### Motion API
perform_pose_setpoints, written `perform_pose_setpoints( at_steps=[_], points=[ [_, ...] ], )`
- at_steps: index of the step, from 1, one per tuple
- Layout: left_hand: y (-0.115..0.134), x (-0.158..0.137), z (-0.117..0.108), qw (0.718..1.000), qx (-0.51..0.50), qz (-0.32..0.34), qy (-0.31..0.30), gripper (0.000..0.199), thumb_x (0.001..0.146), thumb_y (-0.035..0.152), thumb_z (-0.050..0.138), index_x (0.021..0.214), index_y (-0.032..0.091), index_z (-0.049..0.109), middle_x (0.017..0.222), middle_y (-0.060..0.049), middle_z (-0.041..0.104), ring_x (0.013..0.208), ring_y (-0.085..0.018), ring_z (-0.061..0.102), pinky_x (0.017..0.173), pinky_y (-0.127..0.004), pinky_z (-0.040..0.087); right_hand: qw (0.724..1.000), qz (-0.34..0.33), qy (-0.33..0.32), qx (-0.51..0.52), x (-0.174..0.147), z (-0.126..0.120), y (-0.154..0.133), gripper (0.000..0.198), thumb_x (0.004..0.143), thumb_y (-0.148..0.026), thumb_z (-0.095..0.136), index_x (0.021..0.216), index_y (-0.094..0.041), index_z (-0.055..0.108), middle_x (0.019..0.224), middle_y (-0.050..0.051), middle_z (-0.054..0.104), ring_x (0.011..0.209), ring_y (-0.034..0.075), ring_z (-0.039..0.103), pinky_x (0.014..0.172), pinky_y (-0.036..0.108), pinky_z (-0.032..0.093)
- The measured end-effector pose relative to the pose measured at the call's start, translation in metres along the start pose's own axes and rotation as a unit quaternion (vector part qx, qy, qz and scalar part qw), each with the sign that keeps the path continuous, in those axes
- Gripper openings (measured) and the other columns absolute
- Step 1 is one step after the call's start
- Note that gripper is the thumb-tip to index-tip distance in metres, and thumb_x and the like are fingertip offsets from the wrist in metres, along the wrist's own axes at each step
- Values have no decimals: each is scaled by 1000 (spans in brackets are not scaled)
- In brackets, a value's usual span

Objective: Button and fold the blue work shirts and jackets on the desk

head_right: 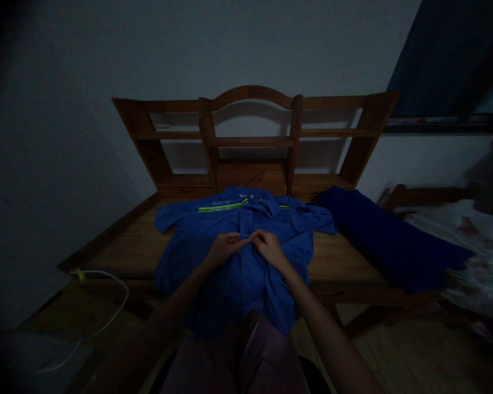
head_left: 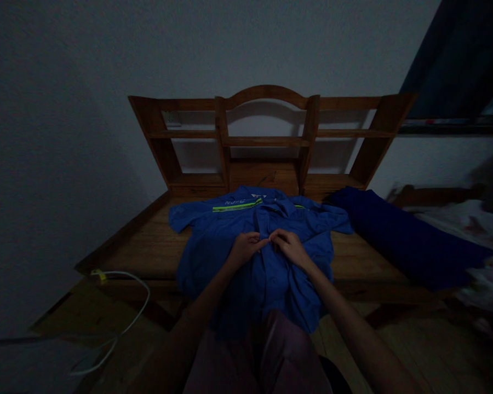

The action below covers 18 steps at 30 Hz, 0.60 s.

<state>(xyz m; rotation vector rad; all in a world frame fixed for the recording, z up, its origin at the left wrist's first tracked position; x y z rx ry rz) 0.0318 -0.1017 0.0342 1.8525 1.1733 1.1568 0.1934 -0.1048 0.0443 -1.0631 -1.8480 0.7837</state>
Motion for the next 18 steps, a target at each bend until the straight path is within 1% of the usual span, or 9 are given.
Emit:
perform_pose_setpoints(
  at_steps=[2,5,9,14,18],
  points=[
    [-3,0,1,1000,-1,7,-1,31,72,44,64,77,13,62,57,0,60,51,-12,56,48,-20,39,1000,8,14,13,1,-1,1,21,84,-26,43,85,-18,62,62,-1,58,56,12,54,55,22,38],
    [-7,1,2,1000,10,19,8,28,73,40,63,81,12,63,60,0,60,50,-11,55,47,-19,38,999,16,35,30,1,-2,4,22,84,-26,42,85,-17,62,67,0,60,55,11,55,55,22,40],
    [-9,2,1,999,34,27,29,24,72,36,64,78,13,63,62,-1,60,54,-12,56,50,-19,40,998,26,54,36,1,-4,6,22,83,-27,43,84,-16,62,68,1,61,54,11,55,55,22,41],
    [-7,3,1,999,32,19,12,20,75,35,60,78,15,62,62,-1,61,55,-12,57,50,-20,41,997,32,53,44,1,-4,4,22,83,-27,42,83,-16,61,66,1,60,54,11,55,53,21,41],
    [-5,2,1,1000,13,14,-4,23,78,37,56,71,16,58,58,1,58,51,-12,55,48,-19,39,997,34,54,41,0,-4,3,22,83,-28,42,83,-16,61,67,1,60,54,11,55,53,22,42]
  ],
)
Point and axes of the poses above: each hand's wrist, its own x-axis towards the middle knuckle, its own z-axis out of the palm, y = z × x, the point moved 4 cm from there along x, towards the middle knuckle
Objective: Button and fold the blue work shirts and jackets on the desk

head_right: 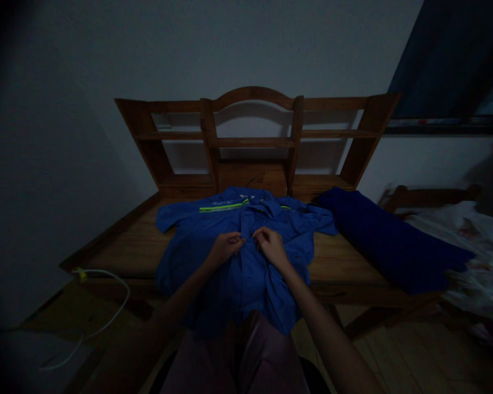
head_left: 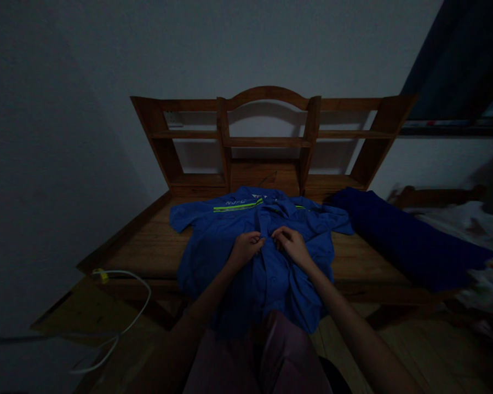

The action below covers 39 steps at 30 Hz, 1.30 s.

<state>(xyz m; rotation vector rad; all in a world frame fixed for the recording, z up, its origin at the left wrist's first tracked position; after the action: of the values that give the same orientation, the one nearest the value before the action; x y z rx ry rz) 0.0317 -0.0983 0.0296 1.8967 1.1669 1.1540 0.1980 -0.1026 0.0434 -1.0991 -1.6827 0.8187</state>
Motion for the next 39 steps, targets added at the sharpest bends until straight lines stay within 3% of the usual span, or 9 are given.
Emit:
perform_pose_setpoints(
  at_steps=[11,15,19,22,25,27,31,35,39],
  points=[
    [7,1,0,994,-108,-9,-14,28,84,45,49,85,17,53,66,2,57,61,-12,57,55,-19,44,1000,1,7,-9,1,-1,2,22,83,-29,42,85,-16,61,65,1,59,54,11,55,53,22,42],
    [9,0,5,988,-148,-19,-49,34,78,45,58,96,17,50,67,4,55,64,-11,57,58,-19,45,999,-15,24,-35,0,-5,1,25,85,-32,42,86,-17,61,66,0,60,57,12,56,56,23,42],
    [19,-2,10,992,-108,16,-55,35,74,44,64,91,15,53,71,2,55,70,-12,57,64,-21,45,995,-37,54,-78,0,-3,-7,27,83,-40,49,91,-17,61,83,3,63,69,14,57,63,24,44],
    [33,-9,8,996,-28,55,-60,30,83,46,51,86,16,57,77,-1,58,74,-14,57,68,-23,45,990,-59,30,-121,-4,-3,-18,38,79,-48,54,102,-18,59,97,6,61,70,14,56,66,26,46],
    [39,-26,-17,986,127,106,-24,31,86,46,46,93,19,60,103,-6,60,98,-20,55,87,-32,42,972,-68,35,-224,-21,-30,-25,51,75,-54,57,113,-21,55,111,9,54,80,17,59,74,30,47],
    [32,-40,-51,955,273,107,44,39,79,48,56,106,21,59,126,-10,48,118,-27,42,99,-40,33,944,-37,69,-321,-38,-65,-20,65,71,-57,60,123,-21,49,124,13,46,97,25,57,82,36,45],
    [-7,-66,-130,869,461,-80,158,80,68,61,60,126,11,43,131,-22,40,120,-38,38,94,-45,34,909,33,35,-414,-70,-127,2,80,64,-52,65,130,-14,42,127,20,44,113,34,48,90,42,41],
    [-35,-76,-160,856,480,-178,76,66,73,62,52,108,7,54,102,-19,59,95,-32,55,80,-37,41,936,65,-82,-337,-77,-135,13,36,72,-37,56,103,-18,61,99,13,63,88,27,61,76,36,47],
    [-39,-67,-164,890,421,-173,32,34,81,46,49,92,15,59,92,-11,64,85,-25,59,76,-31,42,963,57,-50,-259,-60,-143,3,17,72,-29,51,77,-18,64,78,9,66,73,23,63,64,30,47]
  ],
)
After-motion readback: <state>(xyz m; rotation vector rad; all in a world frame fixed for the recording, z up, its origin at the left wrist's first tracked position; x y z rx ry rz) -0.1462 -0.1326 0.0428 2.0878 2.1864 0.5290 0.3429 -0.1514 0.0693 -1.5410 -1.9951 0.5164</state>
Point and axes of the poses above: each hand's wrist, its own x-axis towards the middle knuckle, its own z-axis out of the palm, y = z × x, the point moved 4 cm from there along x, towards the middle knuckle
